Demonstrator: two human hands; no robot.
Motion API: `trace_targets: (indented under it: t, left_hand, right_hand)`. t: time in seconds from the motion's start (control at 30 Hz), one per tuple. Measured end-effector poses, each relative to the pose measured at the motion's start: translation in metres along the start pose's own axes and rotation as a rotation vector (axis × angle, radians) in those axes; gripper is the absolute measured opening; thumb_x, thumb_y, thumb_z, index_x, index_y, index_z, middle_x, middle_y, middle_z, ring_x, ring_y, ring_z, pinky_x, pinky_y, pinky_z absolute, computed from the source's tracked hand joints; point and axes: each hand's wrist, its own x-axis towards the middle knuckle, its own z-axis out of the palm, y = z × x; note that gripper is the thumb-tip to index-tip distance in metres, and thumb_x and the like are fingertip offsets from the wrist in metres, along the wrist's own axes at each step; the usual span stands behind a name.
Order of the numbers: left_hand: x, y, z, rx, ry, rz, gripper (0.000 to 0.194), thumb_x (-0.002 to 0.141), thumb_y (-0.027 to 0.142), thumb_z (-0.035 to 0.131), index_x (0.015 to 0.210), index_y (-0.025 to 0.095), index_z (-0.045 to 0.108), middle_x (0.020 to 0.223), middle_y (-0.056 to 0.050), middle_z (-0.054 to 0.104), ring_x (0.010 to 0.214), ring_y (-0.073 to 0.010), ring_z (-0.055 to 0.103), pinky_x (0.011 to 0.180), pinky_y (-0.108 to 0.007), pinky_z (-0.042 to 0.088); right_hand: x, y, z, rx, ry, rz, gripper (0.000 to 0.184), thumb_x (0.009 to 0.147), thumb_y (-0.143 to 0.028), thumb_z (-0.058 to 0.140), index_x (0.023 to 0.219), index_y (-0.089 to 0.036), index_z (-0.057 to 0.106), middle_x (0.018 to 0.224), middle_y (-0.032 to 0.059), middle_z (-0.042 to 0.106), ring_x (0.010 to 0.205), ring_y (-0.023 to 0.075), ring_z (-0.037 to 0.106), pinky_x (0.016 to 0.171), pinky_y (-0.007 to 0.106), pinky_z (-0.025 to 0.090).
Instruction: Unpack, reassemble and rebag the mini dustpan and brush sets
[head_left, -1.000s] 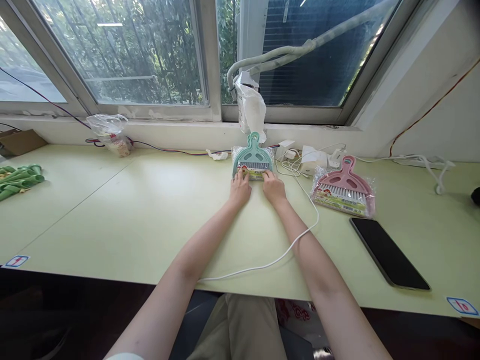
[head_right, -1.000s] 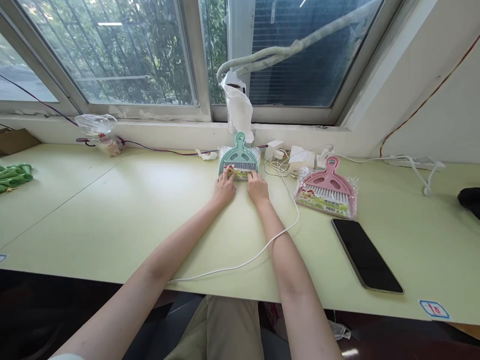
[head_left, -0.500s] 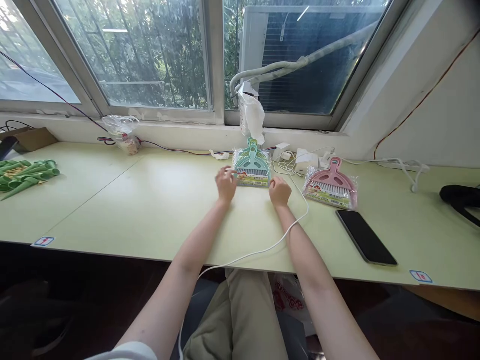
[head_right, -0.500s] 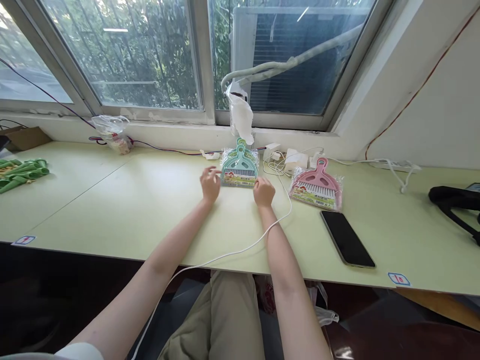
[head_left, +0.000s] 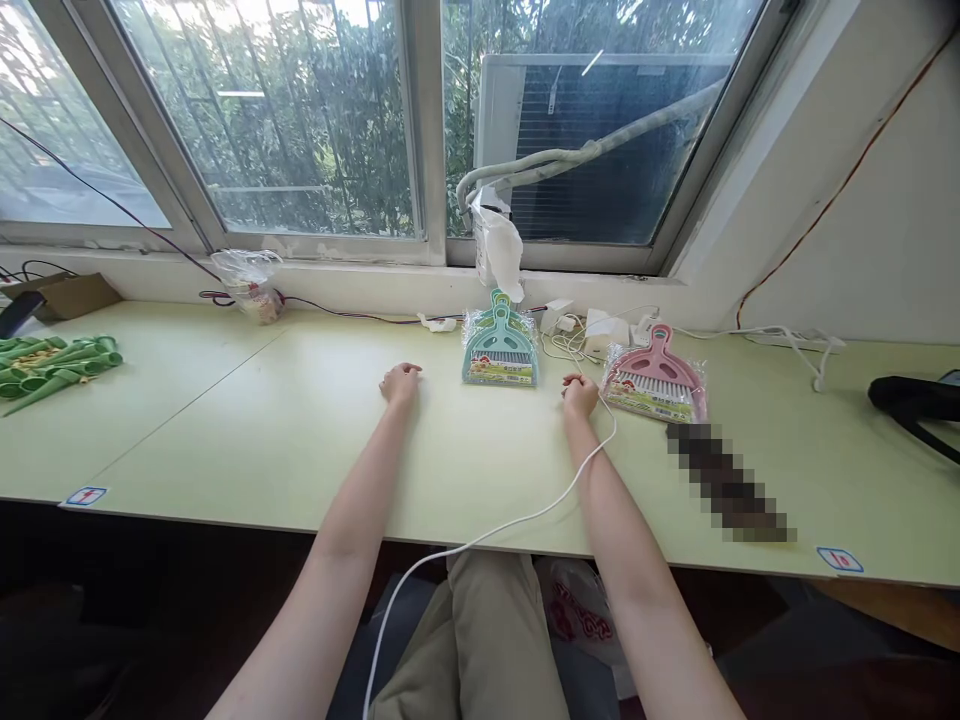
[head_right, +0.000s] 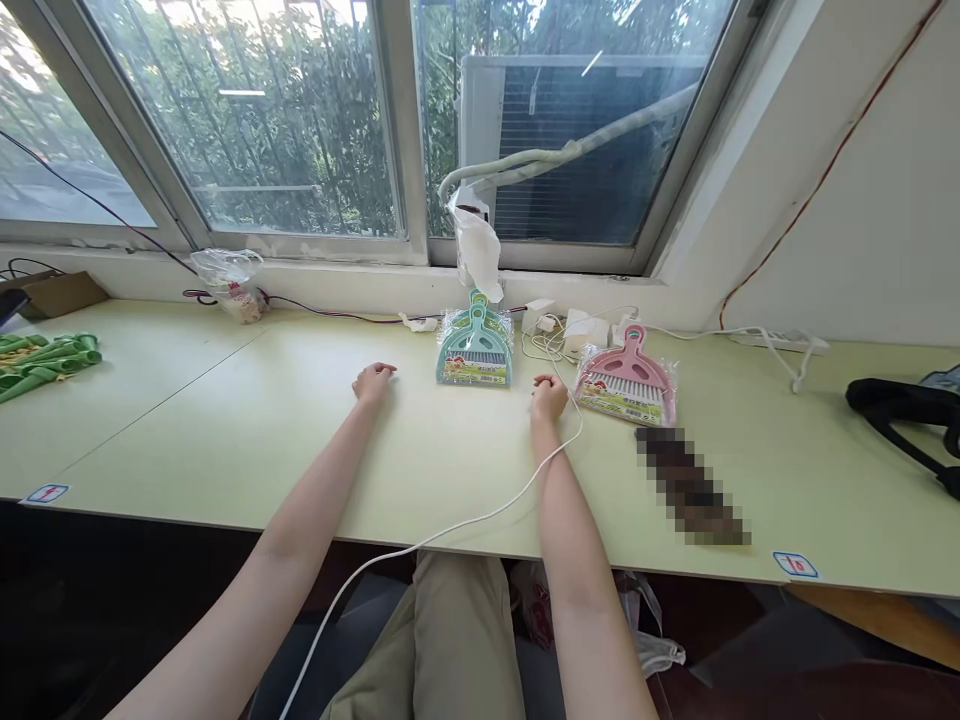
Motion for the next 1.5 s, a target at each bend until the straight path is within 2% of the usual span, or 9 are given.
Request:
trace_targets:
  t: [0.13,0.43,0.63,0.73,0.83,0.97,1.2,1.4,1.5]
  left_hand:
    - [-0.001,0.004,0.003,0.024,-0.043,0.002,0.030,0.082,0.021,0.045,0.092,0.028,0.072,0.108,-0.002,0.075,0.115,-0.0237,0.061,0.105,-0.042,0.033]
    - [-0.004,0.008,0.003,-0.015,-0.059,0.042,0.027,0.077,0.019,0.047,0.086,0.026,0.072,0.101,-0.004,0.076,0.110,-0.0244,0.062,0.103,-0.043,0.034]
    - [-0.004,0.010,0.004,0.030,-0.070,0.053,0.027,0.080,0.019,0.048,0.090,0.026,0.072,0.104,-0.004,0.075,0.112,-0.0253,0.062,0.103,-0.043,0.035]
    - [-0.001,0.010,0.008,0.038,-0.075,0.076,0.027,0.081,0.019,0.048,0.090,0.026,0.073,0.105,-0.003,0.075,0.112,-0.0253,0.062,0.104,-0.044,0.035]
    - [-0.001,0.011,0.010,0.026,-0.084,0.103,0.028,0.083,0.020,0.046,0.090,0.026,0.073,0.105,-0.003,0.074,0.112,-0.0245,0.062,0.104,-0.043,0.035]
    - [-0.003,0.014,0.010,0.042,-0.087,0.094,0.028,0.082,0.019,0.046,0.088,0.025,0.072,0.105,-0.003,0.074,0.112,-0.0251,0.061,0.103,-0.043,0.035]
    - [-0.002,0.014,0.011,0.050,-0.098,0.116,0.027,0.081,0.018,0.048,0.089,0.024,0.072,0.107,-0.003,0.074,0.111,-0.0256,0.061,0.104,-0.044,0.035]
    - [-0.002,0.014,0.012,0.067,-0.096,0.130,0.027,0.080,0.019,0.047,0.089,0.025,0.072,0.104,-0.003,0.074,0.110,-0.0254,0.061,0.103,-0.042,0.037]
    - [-0.001,0.013,0.015,0.033,-0.120,0.175,0.027,0.080,0.019,0.047,0.090,0.024,0.071,0.102,-0.004,0.074,0.106,-0.0234,0.063,0.098,-0.037,0.042]
  right_hand:
    - [-0.003,-0.001,0.007,-0.075,-0.033,0.083,0.028,0.064,-0.016,0.038,0.068,-0.020,0.065,0.067,0.0006,0.065,0.054,0.0143,0.054,0.055,0.025,0.035]
    - [-0.010,-0.008,0.006,-0.230,-0.106,-0.005,0.032,0.069,-0.014,0.040,0.071,-0.019,0.071,0.074,0.0053,0.071,0.066,0.0185,0.060,0.059,0.027,0.036]
    - [-0.012,-0.016,0.007,-0.273,-0.126,-0.063,0.034,0.085,-0.018,0.041,0.098,-0.019,0.072,0.101,0.0060,0.075,0.091,0.0186,0.064,0.074,0.026,0.041]
    - [-0.009,-0.018,0.009,-0.343,-0.184,-0.157,0.032,0.093,-0.035,0.047,0.107,-0.018,0.070,0.114,0.0084,0.071,0.108,0.0218,0.059,0.083,0.028,0.041]
    - [-0.008,-0.019,0.012,-0.411,-0.260,-0.201,0.044,0.093,-0.052,0.049,0.120,-0.020,0.063,0.110,0.0082,0.072,0.108,0.0235,0.058,0.083,0.030,0.042]
    - [-0.010,-0.022,0.018,-0.557,-0.286,-0.289,0.054,0.089,-0.059,0.056,0.126,-0.020,0.058,0.105,0.0103,0.073,0.104,0.0254,0.060,0.080,0.031,0.043]
    - [-0.004,-0.022,0.025,-0.650,-0.300,-0.191,0.036,0.094,-0.050,0.052,0.097,-0.020,0.073,0.096,0.0119,0.074,0.089,0.0226,0.066,0.072,0.029,0.042]
    - [-0.003,-0.021,0.022,-0.500,-0.317,-0.170,0.026,0.093,-0.041,0.055,0.098,-0.024,0.074,0.100,0.0073,0.076,0.090,0.0213,0.067,0.072,0.028,0.043]
    - [-0.006,-0.023,0.021,-0.436,-0.260,-0.146,0.025,0.092,-0.035,0.054,0.100,-0.024,0.074,0.101,0.0077,0.076,0.091,0.0215,0.067,0.073,0.028,0.044]
